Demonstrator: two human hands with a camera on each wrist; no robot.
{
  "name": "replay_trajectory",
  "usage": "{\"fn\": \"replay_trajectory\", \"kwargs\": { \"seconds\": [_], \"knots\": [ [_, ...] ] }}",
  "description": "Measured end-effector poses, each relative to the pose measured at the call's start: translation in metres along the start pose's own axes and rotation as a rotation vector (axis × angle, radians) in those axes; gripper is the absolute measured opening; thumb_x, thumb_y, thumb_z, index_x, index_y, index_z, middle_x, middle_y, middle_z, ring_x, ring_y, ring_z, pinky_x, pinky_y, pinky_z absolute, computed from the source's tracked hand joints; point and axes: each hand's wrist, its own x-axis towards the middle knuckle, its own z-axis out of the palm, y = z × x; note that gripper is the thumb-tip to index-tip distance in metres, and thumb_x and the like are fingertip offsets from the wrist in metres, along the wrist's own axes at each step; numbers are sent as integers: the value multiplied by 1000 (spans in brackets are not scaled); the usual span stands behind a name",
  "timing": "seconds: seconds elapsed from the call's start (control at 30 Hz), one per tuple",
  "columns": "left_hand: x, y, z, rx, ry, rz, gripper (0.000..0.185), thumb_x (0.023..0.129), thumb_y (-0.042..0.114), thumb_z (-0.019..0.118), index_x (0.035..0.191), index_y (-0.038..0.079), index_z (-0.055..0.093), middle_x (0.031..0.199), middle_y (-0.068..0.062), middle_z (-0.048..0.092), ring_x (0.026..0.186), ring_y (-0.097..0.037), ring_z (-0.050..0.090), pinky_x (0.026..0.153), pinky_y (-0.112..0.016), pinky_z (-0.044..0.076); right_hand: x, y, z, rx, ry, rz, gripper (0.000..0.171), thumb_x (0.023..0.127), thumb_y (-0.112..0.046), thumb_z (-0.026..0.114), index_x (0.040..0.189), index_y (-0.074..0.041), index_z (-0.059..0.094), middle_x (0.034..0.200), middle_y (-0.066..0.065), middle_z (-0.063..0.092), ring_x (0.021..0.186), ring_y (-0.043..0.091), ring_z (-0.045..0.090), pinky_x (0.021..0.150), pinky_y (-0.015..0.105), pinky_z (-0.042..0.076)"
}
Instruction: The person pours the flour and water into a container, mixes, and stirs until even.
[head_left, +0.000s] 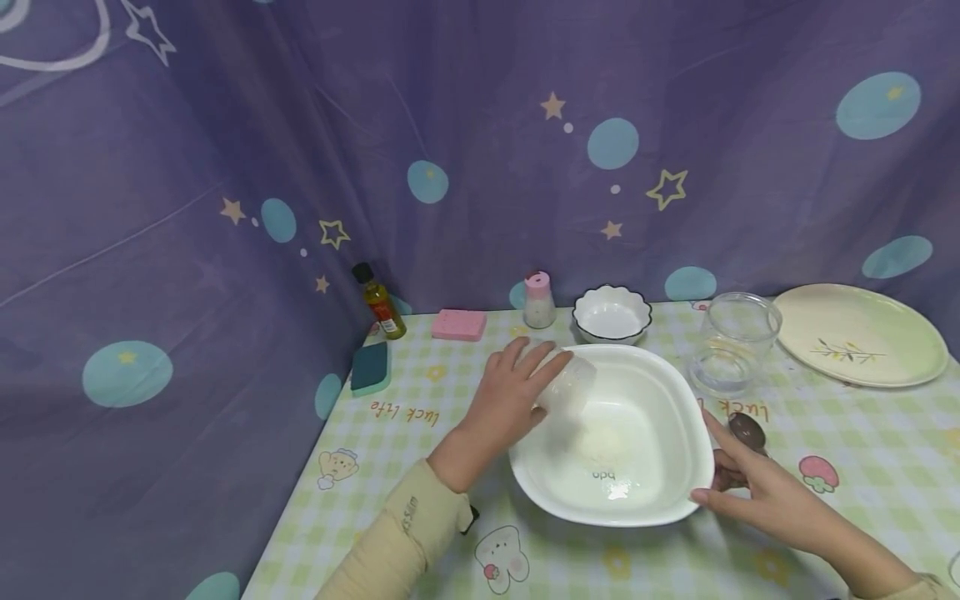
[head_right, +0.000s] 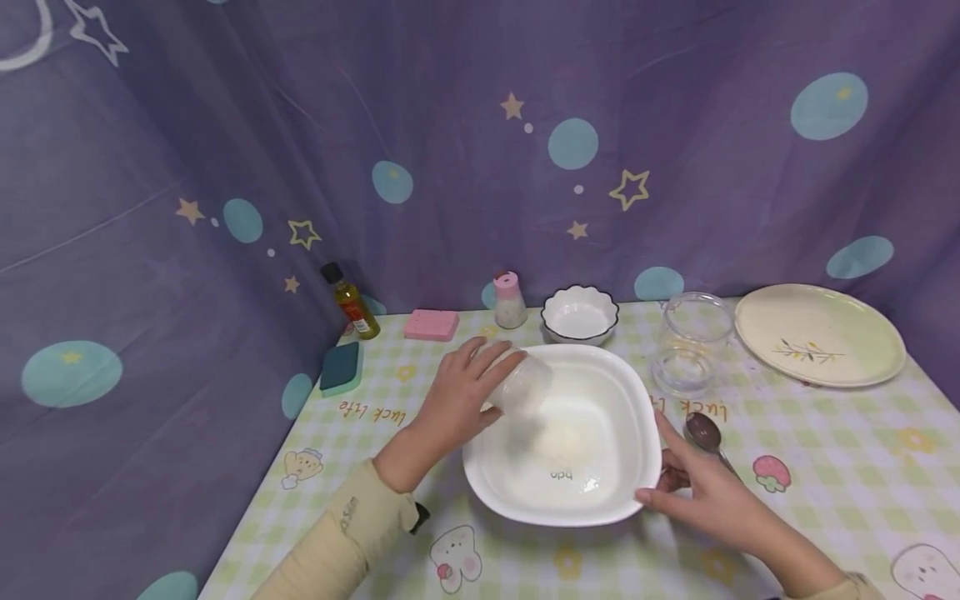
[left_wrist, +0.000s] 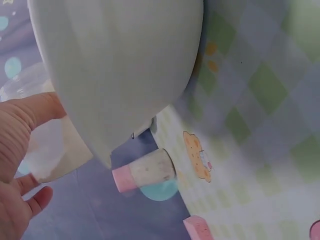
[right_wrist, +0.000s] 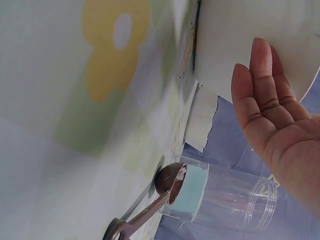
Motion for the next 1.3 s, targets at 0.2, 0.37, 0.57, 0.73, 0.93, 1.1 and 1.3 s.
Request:
{"fn": "replay_trajectory", "kwargs": {
  "seconds": [0.2, 0.37, 0.57, 0.73, 0.93, 1.1, 1.3],
  "knots": [
    [-3, -9, 3, -245, 6, -177, 88, 69, 33, 90, 144, 23, 45, 144, -1, 48, 131, -29, 41, 94, -48, 42, 1, -2, 0, 18, -9, 20, 96, 87, -1, 70, 157, -6, 5, 102, 8, 72, 76, 13, 68, 69, 23, 53],
    [-4, -17, 4, -453, 41, -300, 88, 67, 29, 91, 142, 23, 47, 143, 2, 50, 129, -22, 45, 99, -49, 40, 1, -4, 0, 23, -4, 45, 95, 88, -3, 70, 157, -8, 6, 106, 11, 71, 76, 13, 68, 68, 24, 53],
    [-7, -26, 4, -610, 92, -360, 89, 65, 24, 92, 143, 20, 48, 143, 2, 50, 132, -17, 44, 109, -43, 33, 0, -3, 0, 21, -7, 46, 96, 87, -3, 71, 157, -8, 5, 105, 11, 71, 76, 14, 68, 68, 24, 53],
    [-9, -31, 3, -635, 98, -396, 90, 66, 24, 92, 143, 18, 47, 142, 0, 51, 131, -20, 45, 109, -43, 34, 0, -3, -1, 28, -10, 62, 96, 88, -3, 71, 157, -8, 6, 106, 11, 71, 78, 14, 68, 68, 25, 54],
    [-12, -37, 0, -747, 113, -526, 90, 67, 21, 91, 144, 20, 45, 141, -1, 52, 128, -21, 48, 105, -44, 39, 1, -3, 0, 16, -9, 33, 96, 87, -2, 71, 157, -7, 6, 103, 8, 72, 77, 13, 68, 68, 23, 53],
    [-16, -48, 0, -889, 169, -617, 87, 69, 19, 90, 143, 25, 45, 137, 3, 53, 122, -18, 50, 97, -46, 45, 1, 0, -1, 18, -13, 34, 97, 87, -2, 71, 157, -7, 5, 104, 9, 72, 78, 13, 68, 69, 23, 53],
    [-23, -61, 2, -939, 212, -704, 86, 71, 21, 88, 144, 21, 44, 139, -1, 53, 122, -20, 49, 92, -48, 46, 1, 2, -2, 34, -27, 16, 97, 87, 0, 70, 157, -7, 3, 104, 10, 72, 77, 14, 68, 69, 24, 54]
  ]
}}
